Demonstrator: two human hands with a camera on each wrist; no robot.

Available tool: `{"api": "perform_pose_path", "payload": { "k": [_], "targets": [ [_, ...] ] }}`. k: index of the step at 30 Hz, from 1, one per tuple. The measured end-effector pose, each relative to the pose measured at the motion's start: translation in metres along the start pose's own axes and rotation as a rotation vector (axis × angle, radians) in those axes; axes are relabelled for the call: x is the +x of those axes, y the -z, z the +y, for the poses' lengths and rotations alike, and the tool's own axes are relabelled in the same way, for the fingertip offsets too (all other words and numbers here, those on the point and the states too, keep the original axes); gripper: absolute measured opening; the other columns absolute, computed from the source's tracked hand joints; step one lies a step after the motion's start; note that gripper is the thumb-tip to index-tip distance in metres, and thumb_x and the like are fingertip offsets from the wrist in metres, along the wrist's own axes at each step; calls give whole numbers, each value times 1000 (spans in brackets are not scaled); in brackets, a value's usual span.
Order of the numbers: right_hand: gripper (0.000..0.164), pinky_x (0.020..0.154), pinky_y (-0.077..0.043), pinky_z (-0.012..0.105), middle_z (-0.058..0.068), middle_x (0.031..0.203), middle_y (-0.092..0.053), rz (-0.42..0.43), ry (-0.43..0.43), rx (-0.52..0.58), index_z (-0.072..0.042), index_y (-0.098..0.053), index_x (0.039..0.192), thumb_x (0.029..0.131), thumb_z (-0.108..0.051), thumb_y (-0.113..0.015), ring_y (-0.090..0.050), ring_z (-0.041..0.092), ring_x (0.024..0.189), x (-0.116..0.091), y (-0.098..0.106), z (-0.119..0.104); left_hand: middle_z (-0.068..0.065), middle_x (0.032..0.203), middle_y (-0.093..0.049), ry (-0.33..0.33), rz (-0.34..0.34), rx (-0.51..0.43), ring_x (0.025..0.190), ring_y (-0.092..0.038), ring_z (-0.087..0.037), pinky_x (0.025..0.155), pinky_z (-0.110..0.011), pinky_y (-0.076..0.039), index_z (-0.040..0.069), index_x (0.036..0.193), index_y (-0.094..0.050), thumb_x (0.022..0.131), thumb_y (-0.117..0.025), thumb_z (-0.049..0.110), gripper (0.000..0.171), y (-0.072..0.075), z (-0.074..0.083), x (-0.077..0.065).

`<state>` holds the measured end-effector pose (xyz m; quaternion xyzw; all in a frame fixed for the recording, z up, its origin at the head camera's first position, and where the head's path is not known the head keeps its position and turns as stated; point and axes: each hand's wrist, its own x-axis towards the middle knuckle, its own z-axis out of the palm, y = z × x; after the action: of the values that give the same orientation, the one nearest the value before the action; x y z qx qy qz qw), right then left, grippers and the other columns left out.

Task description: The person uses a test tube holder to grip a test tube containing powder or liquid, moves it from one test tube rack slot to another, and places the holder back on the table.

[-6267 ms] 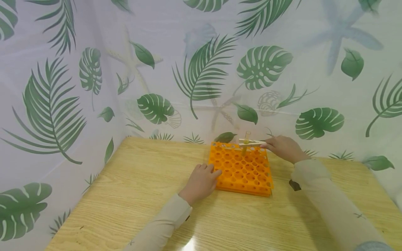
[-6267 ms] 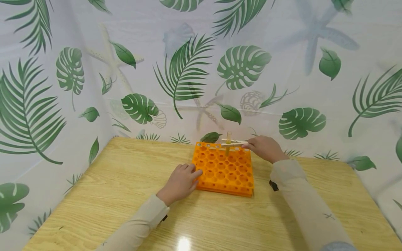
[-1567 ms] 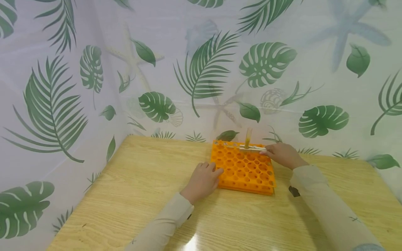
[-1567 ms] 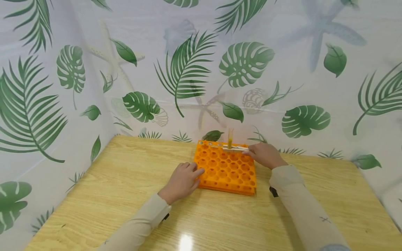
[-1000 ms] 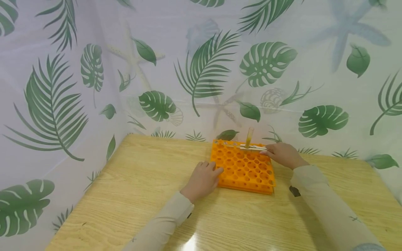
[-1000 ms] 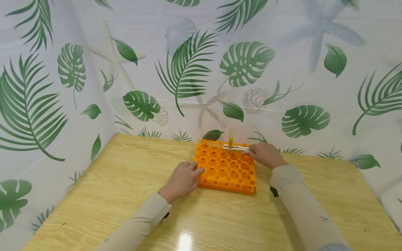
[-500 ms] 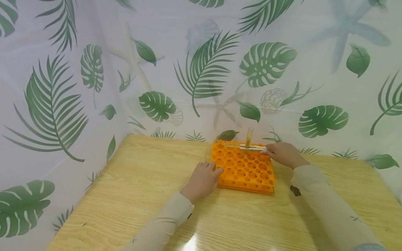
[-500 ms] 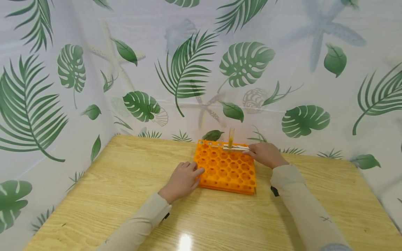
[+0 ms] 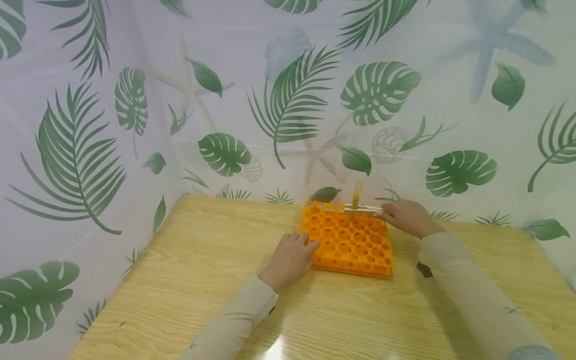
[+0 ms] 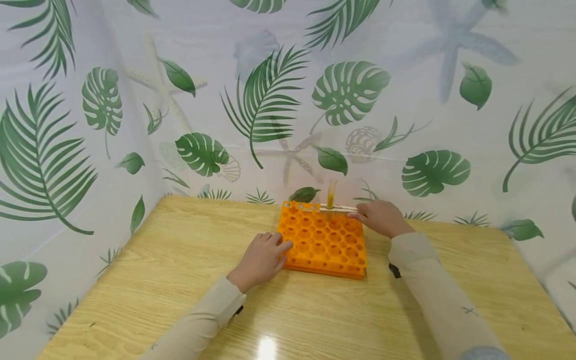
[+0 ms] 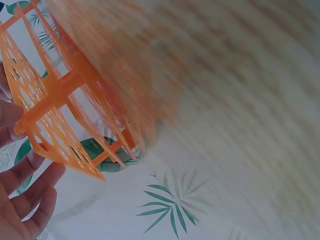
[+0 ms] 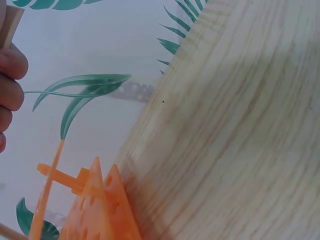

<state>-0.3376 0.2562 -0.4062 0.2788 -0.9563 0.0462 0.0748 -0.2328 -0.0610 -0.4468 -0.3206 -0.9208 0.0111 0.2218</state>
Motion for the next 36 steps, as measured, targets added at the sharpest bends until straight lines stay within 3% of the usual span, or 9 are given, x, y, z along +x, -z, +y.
{"api": "perform_pose_path", "payload": {
  "k": [6, 14, 22, 36],
  "targets": [
    [43, 54, -33, 27, -5, 54, -35, -10, -8, -12, -17, -45, 63, 91, -49, -52, -34, 10, 50, 2, 6, 1, 3, 82, -53, 9, -10, -2, 68, -46, -14, 66, -26, -39, 23, 105, -58, 90, -58, 24, 15, -2, 0, 0],
    [41, 54, -33, 27, -5, 53, -35, -23, -8, -12, -16, -44, 62, 91, -44, -55, -34, 11, 49, 3, 17, 1, 3, 83, -53, 9, -7, 6, 69, -47, -14, 67, -27, -41, 23, 104, -58, 89, -58, 24, 15, -3, 0, -1],
    [40, 53, -32, 27, -4, 53, -31, 26, 15, -18, -15, -40, 61, 90, -35, -60, -31, 10, 49, 4, 25, 2, 3, 82, -53, 9, 6, 13, 69, -48, -14, 67, -27, -41, 23, 104, -59, 90, -57, 23, 14, -3, 0, 0],
    [39, 50, -29, 26, -4, 52, -32, 32, 6, -9, -15, -42, 61, 90, -35, -59, -31, 10, 47, 2, 39, -1, 3, 82, -53, 6, 10, 4, 68, -46, -14, 65, -26, -38, 23, 104, -59, 90, -58, 24, 14, -3, 1, 0]
  ]
}}
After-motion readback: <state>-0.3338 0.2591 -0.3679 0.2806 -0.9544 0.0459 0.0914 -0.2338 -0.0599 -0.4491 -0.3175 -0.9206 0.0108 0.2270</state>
